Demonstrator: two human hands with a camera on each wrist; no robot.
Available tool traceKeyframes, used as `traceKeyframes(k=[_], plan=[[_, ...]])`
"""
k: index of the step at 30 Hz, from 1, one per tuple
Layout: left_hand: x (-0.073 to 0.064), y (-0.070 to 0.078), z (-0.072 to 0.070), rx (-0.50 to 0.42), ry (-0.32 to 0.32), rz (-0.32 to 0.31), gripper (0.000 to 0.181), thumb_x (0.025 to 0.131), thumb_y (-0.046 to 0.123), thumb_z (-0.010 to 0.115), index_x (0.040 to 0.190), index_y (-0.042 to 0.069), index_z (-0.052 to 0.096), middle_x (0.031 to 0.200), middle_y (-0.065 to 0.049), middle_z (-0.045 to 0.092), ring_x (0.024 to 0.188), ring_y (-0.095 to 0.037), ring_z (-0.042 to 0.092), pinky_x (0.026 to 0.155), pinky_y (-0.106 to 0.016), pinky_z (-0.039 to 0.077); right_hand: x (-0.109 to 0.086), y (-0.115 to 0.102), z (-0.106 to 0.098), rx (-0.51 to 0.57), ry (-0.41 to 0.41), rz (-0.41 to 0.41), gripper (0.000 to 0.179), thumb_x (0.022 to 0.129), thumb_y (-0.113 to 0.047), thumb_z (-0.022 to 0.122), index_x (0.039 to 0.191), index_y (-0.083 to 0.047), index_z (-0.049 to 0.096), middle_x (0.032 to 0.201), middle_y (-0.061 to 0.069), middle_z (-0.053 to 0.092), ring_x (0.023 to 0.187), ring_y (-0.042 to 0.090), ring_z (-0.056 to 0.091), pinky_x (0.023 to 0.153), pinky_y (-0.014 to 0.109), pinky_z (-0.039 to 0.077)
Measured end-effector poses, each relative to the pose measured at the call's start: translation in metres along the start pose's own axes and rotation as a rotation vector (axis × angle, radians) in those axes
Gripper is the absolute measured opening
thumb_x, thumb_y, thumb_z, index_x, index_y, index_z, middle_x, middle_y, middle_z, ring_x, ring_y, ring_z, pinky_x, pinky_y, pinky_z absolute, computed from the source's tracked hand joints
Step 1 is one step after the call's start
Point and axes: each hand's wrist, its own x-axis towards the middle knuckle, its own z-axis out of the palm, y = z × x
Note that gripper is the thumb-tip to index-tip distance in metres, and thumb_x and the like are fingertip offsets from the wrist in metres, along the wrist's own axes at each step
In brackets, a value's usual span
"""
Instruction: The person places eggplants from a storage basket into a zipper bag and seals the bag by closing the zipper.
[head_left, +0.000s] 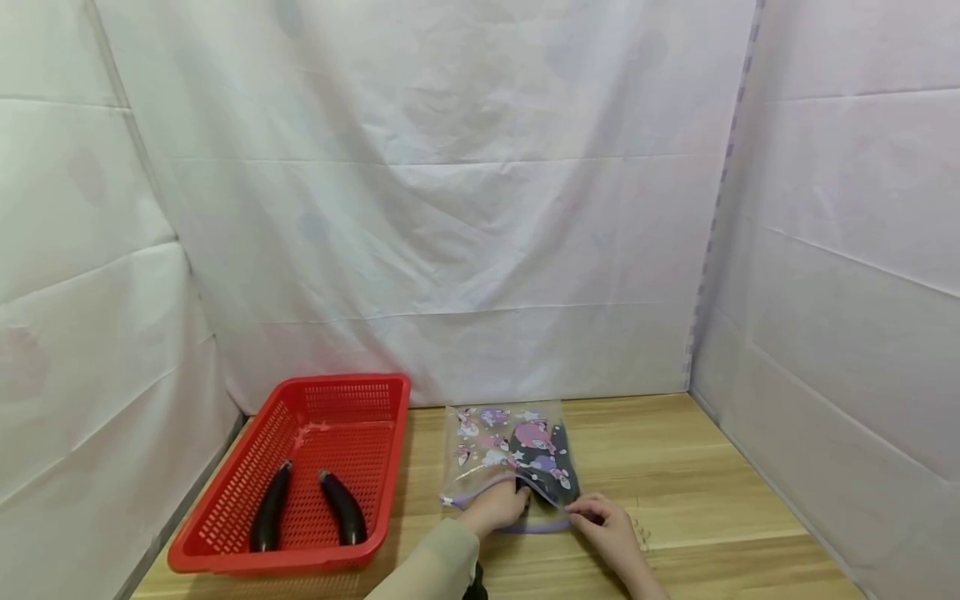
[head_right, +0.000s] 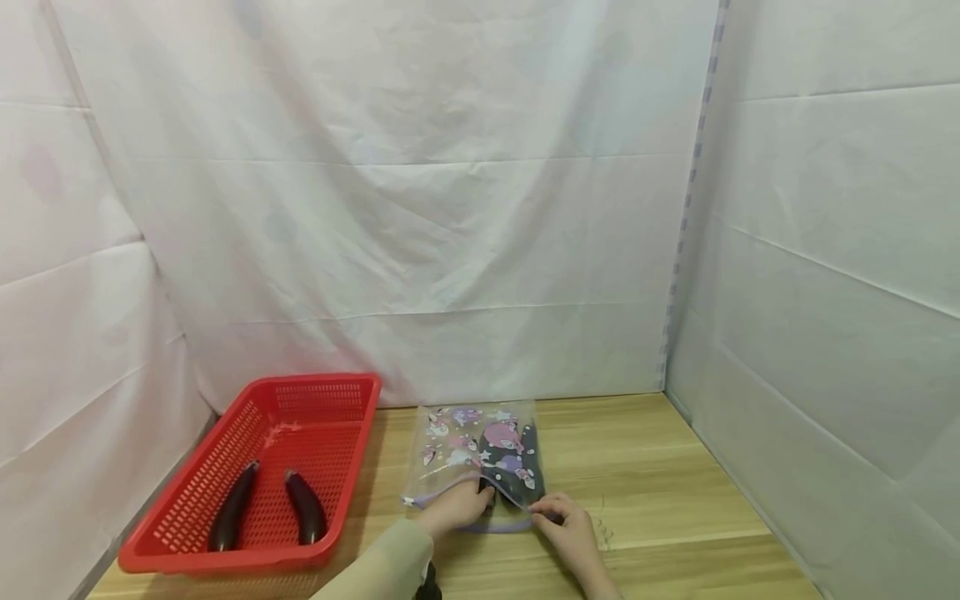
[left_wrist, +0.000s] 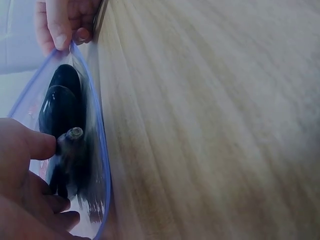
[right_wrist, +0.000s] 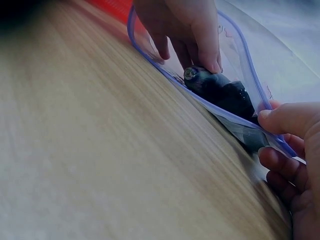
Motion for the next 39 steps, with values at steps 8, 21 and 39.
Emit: traceKeyframes(k=[8, 21, 39], plan=[[-0.016, -0.006, -0.002, 0.025, 0.007, -0.024, 0.056, 0.099, 0.038, 0.047, 0.141, 0.001, 0.046, 0.132, -0.020, 0.056, 0.119, -0.039, 0.055, 0.099, -0.051, 0.041, -0.004, -0.006, 0.003, 0.000, 0.003, 0.026, 0.021, 0.074, 0.008, 0.075, 0.080, -0.012, 0.075, 0.083, -0.001, 0.067, 0.082, 0.009, 0.059, 0.074, 0.019, 0.045], [-0.041, -0.012, -0.003, 0.096, 0.076, 0.003, 0.058, 0.093, 0.045, 0.058, 0.133, 0.004, 0.050, 0.116, -0.019, 0.064, 0.099, -0.038, 0.063, 0.081, -0.052, 0.050, -0.010, -0.036, -0.003, -0.020, 0.005, -0.016, 0.017, 0.073, 0.011, 0.074, 0.081, -0.004, 0.074, 0.082, 0.006, 0.067, 0.081, 0.012, 0.060, 0.073, 0.016, 0.045], [-0.072, 0.000, -0.007, 0.272, 0.161, 0.114, 0.079, 0.092, 0.051, 0.058, 0.153, 0.009, 0.028, 0.139, -0.020, 0.050, 0.124, -0.039, 0.049, 0.095, -0.064, 0.036, -0.002, -0.005, 0.000, -0.082, 0.051, 0.004, 0.025, 0.069, 0.004, 0.082, 0.082, -0.016, 0.075, 0.090, -0.002, 0.064, 0.081, 0.007, 0.056, 0.071, 0.020, 0.044]])
